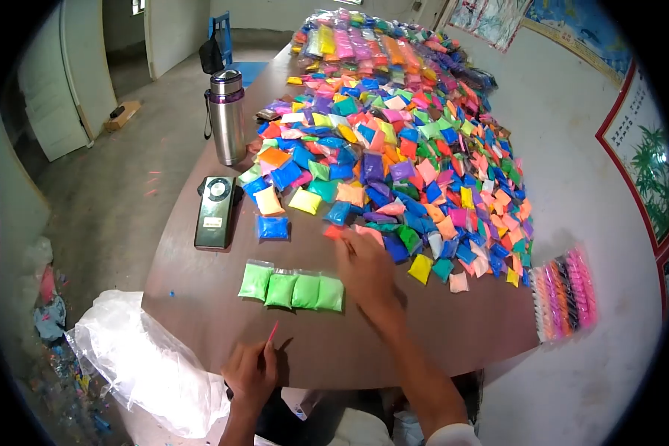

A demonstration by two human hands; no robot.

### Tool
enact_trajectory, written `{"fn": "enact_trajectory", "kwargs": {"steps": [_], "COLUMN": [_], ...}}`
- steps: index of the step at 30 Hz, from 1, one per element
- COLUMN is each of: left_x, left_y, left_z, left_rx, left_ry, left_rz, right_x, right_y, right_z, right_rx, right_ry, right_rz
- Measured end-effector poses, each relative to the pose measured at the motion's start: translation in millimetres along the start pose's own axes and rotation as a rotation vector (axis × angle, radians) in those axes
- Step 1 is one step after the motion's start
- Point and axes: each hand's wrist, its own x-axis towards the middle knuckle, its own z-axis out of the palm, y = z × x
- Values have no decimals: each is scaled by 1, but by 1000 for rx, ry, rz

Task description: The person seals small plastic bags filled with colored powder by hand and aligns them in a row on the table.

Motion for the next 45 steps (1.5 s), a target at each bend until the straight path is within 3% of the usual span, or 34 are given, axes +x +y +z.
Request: {"fn": "enact_trajectory", "kwargs": {"steps": [2,4,7,9,12,15,17,18,19,21,23,27,32,36,39,42,45], "left_x": [0,0,-10,-25,-29,3,1,-17,-46,-66,-60,-39,-13,-13,-10,-14,-14], "left_y": [-3,-9,-22,-32,-30,-15,-18,-25,-37,-49,-49,-50,-28,-19,-11,-9,21], "left_z": [3,7,16,20,14,0,8,12,19,26,28,32,25,18,10,8,10], "left_rx": [4,11,44,99,90,100,19,23,139,256,191,92,275,229,273,243,-9], "left_ry": [8,30,18,-106,-214,-120,52,38,-253,-542,-456,-318,-119,-82,-34,-68,-117], "left_rz": [26,67,129,184,108,186,223,216,70,-78,-40,54,241,195,309,241,255], "right_x": [39,76,121,140,156,163,165,165,159,145,119,23,-102,-147,-161,-175,-190], "right_y": [6,28,34,39,45,50,53,56,59,45,34,15,32,25,14,19,32], "right_z": [15,43,63,76,96,105,106,103,98,74,45,-30,-73,-100,-118,-125,-120], "right_rx": [-90,-177,-258,-261,-261,-293,-322,-242,-162,12,330,696,1225,1456,1581,1388,1149], "right_ry": [-59,60,-76,-70,-74,-113,-154,-68,22,19,17,-242,-150,-85,-107,-145,-194], "right_rz": [-78,-366,-276,-283,-277,-228,-190,-212,-231,-134,7,579,898,978,959,841,717]}}
